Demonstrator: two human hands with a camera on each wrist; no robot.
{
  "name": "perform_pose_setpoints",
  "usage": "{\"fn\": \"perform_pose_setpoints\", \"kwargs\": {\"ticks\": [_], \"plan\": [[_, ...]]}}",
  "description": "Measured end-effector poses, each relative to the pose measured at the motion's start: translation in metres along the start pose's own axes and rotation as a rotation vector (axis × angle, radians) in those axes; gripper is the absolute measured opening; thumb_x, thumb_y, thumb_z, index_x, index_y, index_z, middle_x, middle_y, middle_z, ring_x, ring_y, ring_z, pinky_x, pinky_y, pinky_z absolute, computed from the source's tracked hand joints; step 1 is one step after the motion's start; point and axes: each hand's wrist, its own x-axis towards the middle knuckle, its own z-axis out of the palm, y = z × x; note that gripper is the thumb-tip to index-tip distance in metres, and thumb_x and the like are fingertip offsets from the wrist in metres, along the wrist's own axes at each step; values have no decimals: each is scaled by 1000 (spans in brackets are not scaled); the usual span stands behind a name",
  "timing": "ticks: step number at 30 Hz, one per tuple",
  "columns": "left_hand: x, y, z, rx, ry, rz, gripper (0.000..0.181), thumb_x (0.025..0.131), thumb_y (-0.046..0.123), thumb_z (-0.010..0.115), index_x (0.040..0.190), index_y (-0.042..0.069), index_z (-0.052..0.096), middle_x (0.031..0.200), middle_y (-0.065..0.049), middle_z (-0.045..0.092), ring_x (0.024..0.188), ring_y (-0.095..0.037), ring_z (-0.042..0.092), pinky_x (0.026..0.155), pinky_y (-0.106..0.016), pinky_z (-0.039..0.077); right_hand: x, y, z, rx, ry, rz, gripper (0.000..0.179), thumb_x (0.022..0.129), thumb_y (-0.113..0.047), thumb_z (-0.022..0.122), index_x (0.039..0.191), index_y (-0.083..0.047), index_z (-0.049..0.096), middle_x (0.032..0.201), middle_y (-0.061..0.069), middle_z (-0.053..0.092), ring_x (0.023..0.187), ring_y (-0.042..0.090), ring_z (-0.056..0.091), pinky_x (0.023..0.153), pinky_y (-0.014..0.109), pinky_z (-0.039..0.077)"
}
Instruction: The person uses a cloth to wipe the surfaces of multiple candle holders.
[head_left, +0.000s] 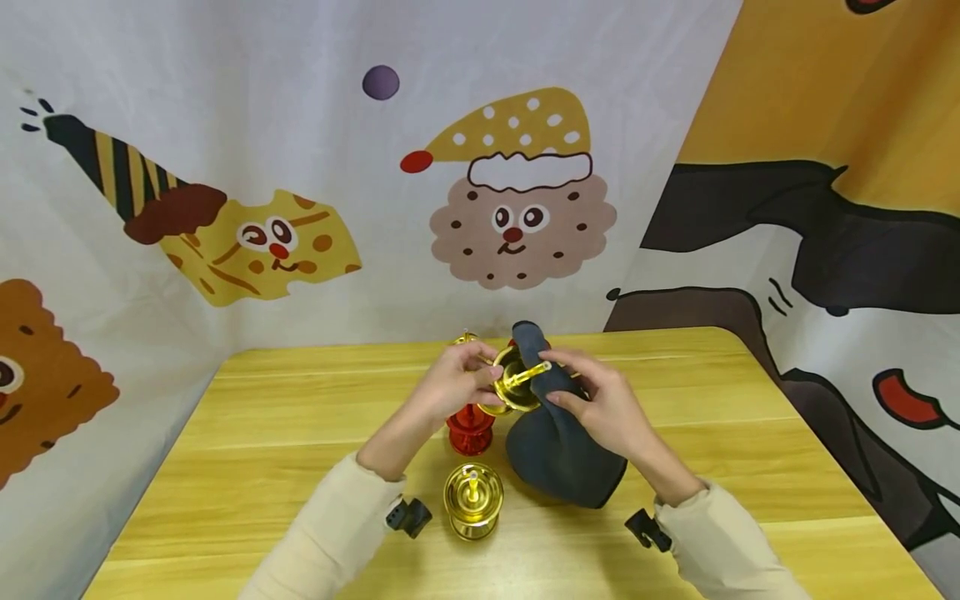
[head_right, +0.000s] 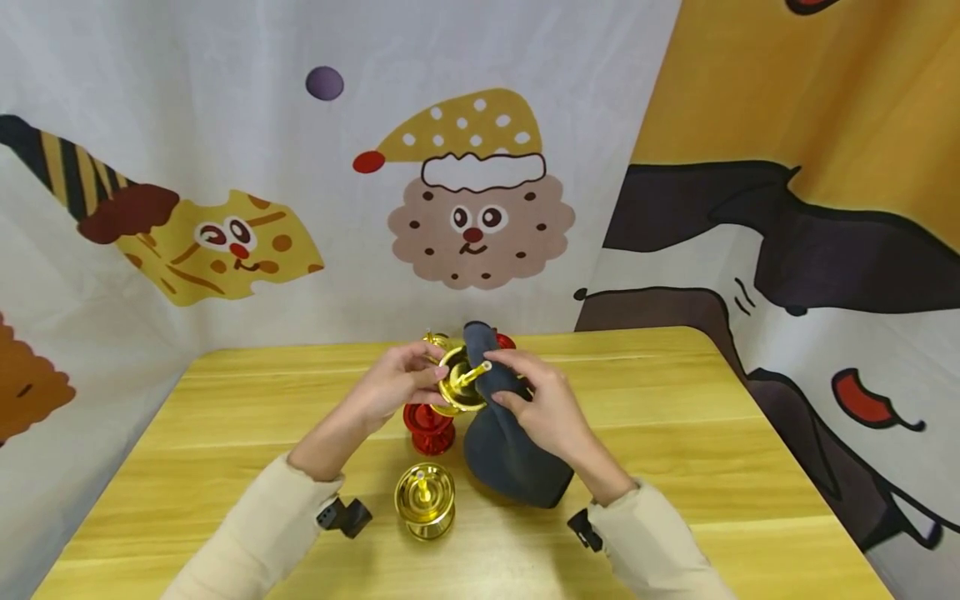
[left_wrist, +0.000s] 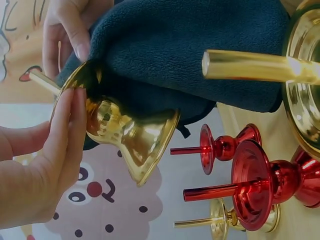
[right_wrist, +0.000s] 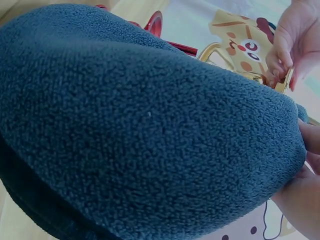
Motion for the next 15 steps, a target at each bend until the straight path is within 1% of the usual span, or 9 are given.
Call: {"fn": "perform_pose_setpoints", "kwargs": {"ticks": [2,4,6,7,9,10,11,14,15], "plan": [[0,0,1,34,5,2,16,91,-3,50,105,-10,53,86,-17,51,68,-31,62,69,-44,54,0,0,2,-11,3,5,49,75,9,68,121,-6,58,117,12,57,74,20,52,60,23,49],[-1,0,3,67,10,4,15,91,-2,51,104,-9,53,85,-16,50,68,-33,62,69,-44,54,-1,0,3,-11,7,7,50,75,9,69,121,-6,58,115,12,58,73,19,53,62,25,50],[-1,0,4,92,11,12,14,90,-2,52,103,-9,54,86,-16,51,65,-30,62,68,-44,55,-1,1,5,-5,15,-4,50,74,10,69,120,-5,59,113,12,60,75,18,53,67,27,52],[-2,-1,4,103,7,22,14,90,-2,52,102,-9,54,86,-17,52,64,-27,62,67,-42,55,-1,1,6,-5,21,-14,50,73,11,69,119,-4,59,108,12,61,74,17,53,67,27,52],[-2,-2,5,112,-3,37,13,90,-3,53,101,-9,54,85,-18,52,61,-23,61,64,-40,56,-2,3,9,2,29,-30,50,72,12,70,118,-3,60,105,11,62,75,17,54,70,29,53],[-2,-2,5,120,-6,42,13,90,-3,52,101,-9,54,85,-18,53,60,-21,61,63,-38,56,-2,3,10,3,31,-35,49,72,12,70,117,-3,60,106,12,62,79,17,56,71,31,53],[-1,-3,5,131,-8,47,13,90,-3,52,101,-9,55,86,-18,53,61,-21,61,62,-36,56,-3,4,12,-3,32,-39,49,71,12,71,116,-3,60,106,11,62,81,18,57,72,32,53],[0,-7,7,159,-5,53,12,90,-4,52,101,-8,56,85,-17,53,63,-26,60,57,-31,56,-4,5,17,-3,32,-42,46,71,11,71,114,-4,62,110,11,62,93,23,60,77,36,53],[0,-8,7,169,1,52,12,89,-4,53,100,-7,56,85,-16,53,65,-28,61,56,-29,55,-4,5,19,0,31,-39,45,71,11,71,112,-4,63,110,11,62,94,24,60,76,37,53]]}}
